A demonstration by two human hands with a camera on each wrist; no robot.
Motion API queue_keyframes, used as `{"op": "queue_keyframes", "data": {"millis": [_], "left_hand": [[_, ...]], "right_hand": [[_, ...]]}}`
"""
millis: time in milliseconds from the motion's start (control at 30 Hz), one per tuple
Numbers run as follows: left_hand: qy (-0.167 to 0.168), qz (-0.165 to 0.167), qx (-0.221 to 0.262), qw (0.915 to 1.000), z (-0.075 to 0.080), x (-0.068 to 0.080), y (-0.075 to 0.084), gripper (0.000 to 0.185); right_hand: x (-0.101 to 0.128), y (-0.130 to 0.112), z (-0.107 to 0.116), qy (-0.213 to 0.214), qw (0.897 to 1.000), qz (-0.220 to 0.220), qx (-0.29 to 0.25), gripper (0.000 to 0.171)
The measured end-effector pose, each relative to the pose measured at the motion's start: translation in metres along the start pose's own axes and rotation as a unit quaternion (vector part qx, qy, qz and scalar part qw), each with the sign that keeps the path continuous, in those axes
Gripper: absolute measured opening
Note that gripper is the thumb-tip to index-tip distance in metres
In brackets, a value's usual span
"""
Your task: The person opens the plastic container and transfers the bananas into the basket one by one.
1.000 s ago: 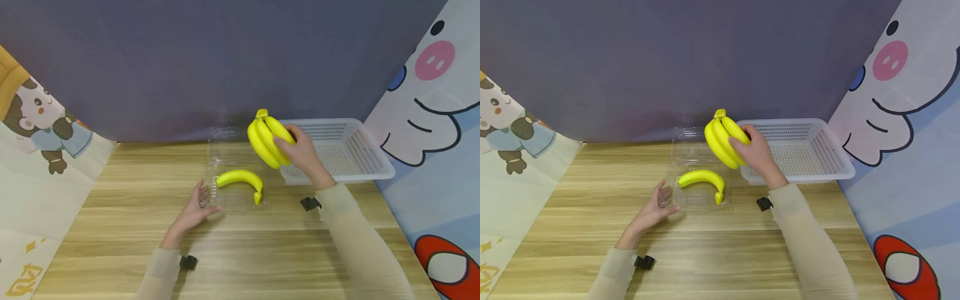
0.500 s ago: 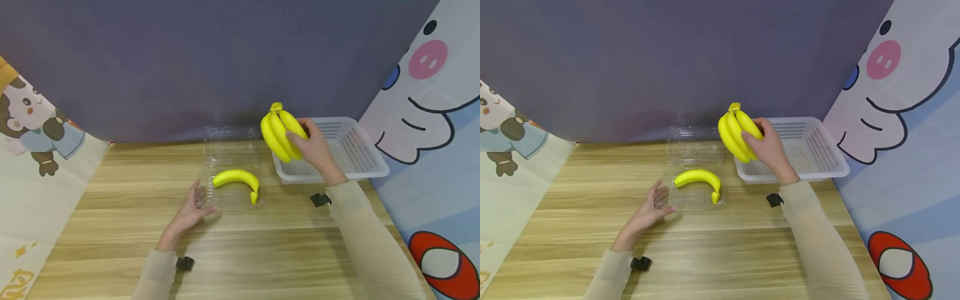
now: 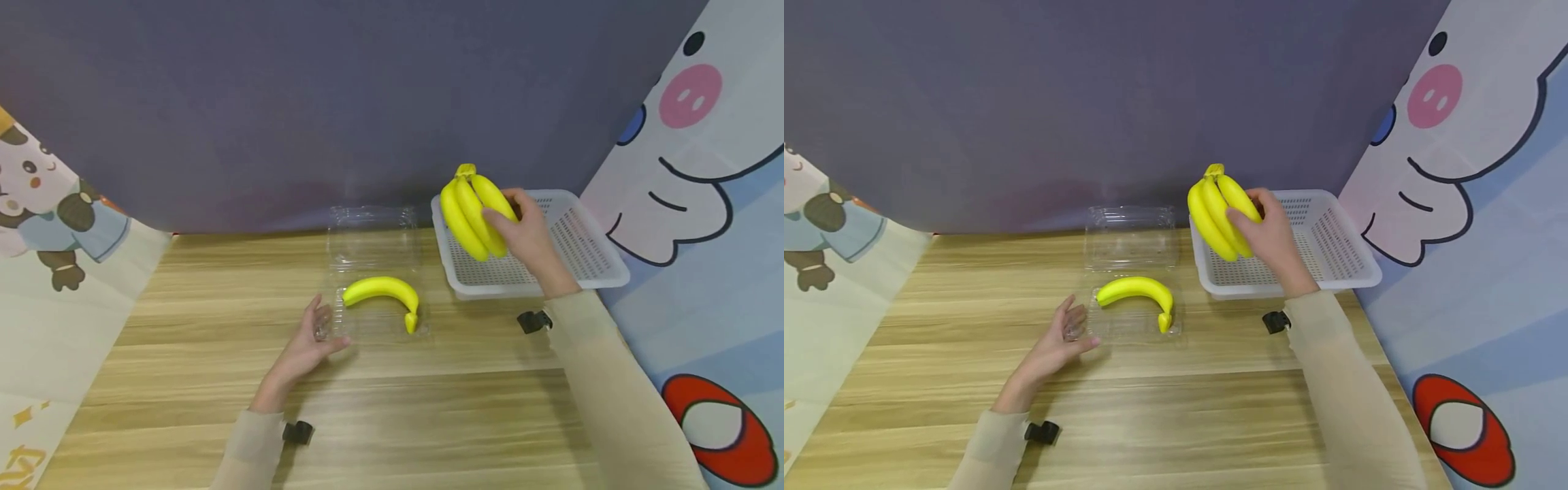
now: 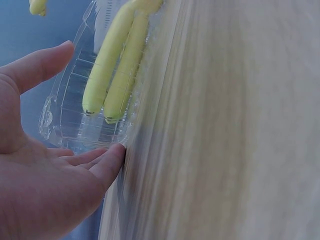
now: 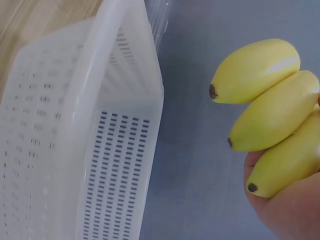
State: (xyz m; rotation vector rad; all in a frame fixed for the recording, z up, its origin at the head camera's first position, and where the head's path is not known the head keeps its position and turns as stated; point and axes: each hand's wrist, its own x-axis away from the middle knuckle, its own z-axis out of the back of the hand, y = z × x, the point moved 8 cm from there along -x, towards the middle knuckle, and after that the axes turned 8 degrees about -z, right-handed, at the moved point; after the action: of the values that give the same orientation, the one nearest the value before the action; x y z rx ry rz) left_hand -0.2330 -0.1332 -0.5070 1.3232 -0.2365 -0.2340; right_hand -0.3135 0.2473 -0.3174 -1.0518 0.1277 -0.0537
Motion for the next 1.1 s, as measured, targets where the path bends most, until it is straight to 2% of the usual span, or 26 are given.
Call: {"op": "queue_keyframes", "data": {"millis": [367, 600, 1100], "left_hand": [[0.001, 0.002, -0.009, 1.0000, 0.001, 0.000, -0.001, 0.117], [0.007, 0.005, -0.014, 0.9999, 0.002, 0.000, -0.003, 0.119], [0.003, -0.005, -0.006, 1.0000, 0.000, 0.001, 0.001, 0.117]], "right_hand": [[-0.015, 0.012, 0.013, 0.003, 0.999, -0.035, 0.034, 0.059], [-0.023, 0.033, 0.008, -0.024, 0.995, -0.078, 0.060, 0.060], [-0.034, 0.062, 0.001, -0.027, 0.988, -0.100, 0.117, 0.060]]}}
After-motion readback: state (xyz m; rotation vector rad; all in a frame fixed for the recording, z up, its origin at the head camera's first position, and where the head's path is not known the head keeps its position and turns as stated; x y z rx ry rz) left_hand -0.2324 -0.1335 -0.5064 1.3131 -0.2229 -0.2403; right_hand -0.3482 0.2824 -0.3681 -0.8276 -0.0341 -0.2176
